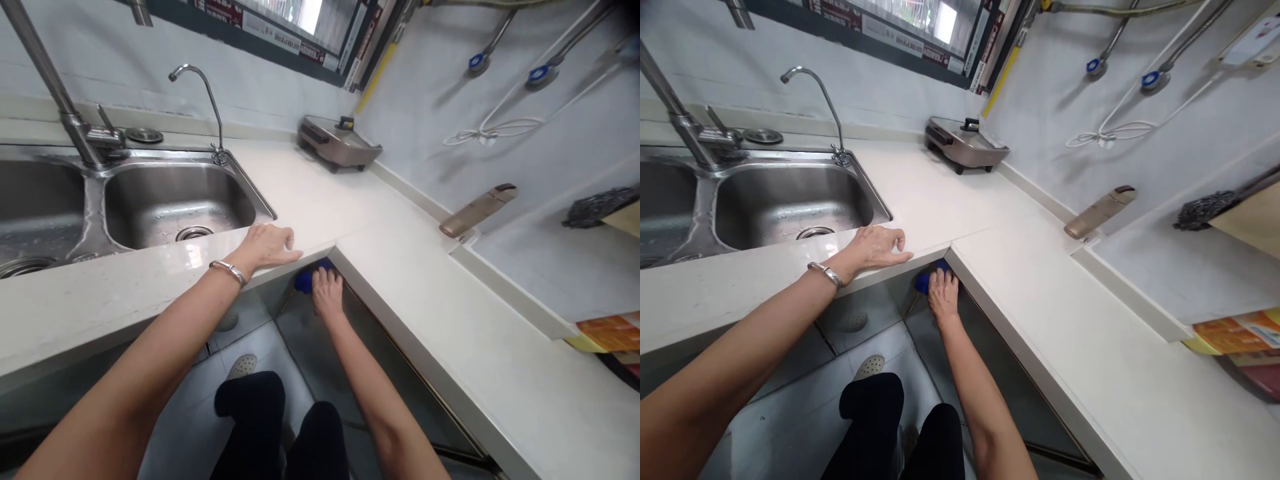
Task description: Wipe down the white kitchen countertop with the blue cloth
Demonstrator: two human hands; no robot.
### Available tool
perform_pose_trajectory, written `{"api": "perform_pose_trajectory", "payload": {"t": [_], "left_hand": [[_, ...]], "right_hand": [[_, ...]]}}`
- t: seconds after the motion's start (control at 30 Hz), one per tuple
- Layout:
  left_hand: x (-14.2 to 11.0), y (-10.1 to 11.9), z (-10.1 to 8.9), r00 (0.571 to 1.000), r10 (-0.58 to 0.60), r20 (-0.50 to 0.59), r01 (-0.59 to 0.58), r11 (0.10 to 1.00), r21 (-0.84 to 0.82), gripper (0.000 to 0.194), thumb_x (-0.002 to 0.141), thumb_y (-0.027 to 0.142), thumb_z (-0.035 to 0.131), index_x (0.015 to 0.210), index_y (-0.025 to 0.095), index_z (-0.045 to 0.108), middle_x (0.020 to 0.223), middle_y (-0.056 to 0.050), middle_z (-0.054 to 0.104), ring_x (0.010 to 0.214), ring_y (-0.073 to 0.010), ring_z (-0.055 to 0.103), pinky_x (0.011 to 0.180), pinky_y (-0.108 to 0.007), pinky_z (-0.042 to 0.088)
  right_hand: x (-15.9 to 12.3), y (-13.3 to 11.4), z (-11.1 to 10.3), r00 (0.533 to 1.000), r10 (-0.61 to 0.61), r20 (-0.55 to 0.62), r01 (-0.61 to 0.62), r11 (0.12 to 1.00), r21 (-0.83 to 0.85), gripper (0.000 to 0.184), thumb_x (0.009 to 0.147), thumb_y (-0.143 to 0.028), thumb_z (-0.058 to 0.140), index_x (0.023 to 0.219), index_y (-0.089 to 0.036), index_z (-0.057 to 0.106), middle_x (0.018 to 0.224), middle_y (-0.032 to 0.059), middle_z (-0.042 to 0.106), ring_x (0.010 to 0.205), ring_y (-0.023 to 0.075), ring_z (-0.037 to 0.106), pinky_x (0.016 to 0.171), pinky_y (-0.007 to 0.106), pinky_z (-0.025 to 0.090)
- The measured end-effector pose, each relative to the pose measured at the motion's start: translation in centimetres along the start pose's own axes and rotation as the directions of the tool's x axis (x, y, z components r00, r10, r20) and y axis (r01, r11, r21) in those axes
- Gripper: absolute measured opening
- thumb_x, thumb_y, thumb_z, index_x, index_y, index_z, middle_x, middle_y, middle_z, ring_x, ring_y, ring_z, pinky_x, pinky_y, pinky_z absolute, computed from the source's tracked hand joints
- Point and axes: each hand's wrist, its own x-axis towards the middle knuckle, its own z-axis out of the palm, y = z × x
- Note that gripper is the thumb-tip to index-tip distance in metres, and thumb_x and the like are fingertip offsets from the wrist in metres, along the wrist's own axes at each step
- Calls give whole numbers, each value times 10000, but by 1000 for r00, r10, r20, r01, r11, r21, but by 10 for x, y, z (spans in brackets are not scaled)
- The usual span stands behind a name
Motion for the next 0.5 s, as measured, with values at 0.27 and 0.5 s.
{"api": "perform_pose_trajectory", "payload": {"t": [0.27, 0.5], "left_hand": [[4, -3, -5, 998, -59, 25, 58, 998, 22, 400, 791, 588, 554, 949, 256, 712, 938, -67, 738, 890, -286, 660, 811, -379, 464], [9, -6, -9, 994, -107, 26, 105, 993, 63, 356, 795, 541, 532, 954, 272, 702, 915, -37, 729, 849, -260, 655, 775, -333, 455]], "right_hand": [[-40, 29, -17, 985, -99, 141, 93, 995, 43, 245, 941, -65, 447, 1081, -128, 638, 1257, 177, 639, 1175, 298, 536, 1006, 419, 406], [-157, 55, -54, 993, 55, 102, -51, 998, -37, 263, 920, -88, 500, 1139, -150, 631, 1199, 150, 664, 1103, 302, 537, 973, 414, 399]]}}
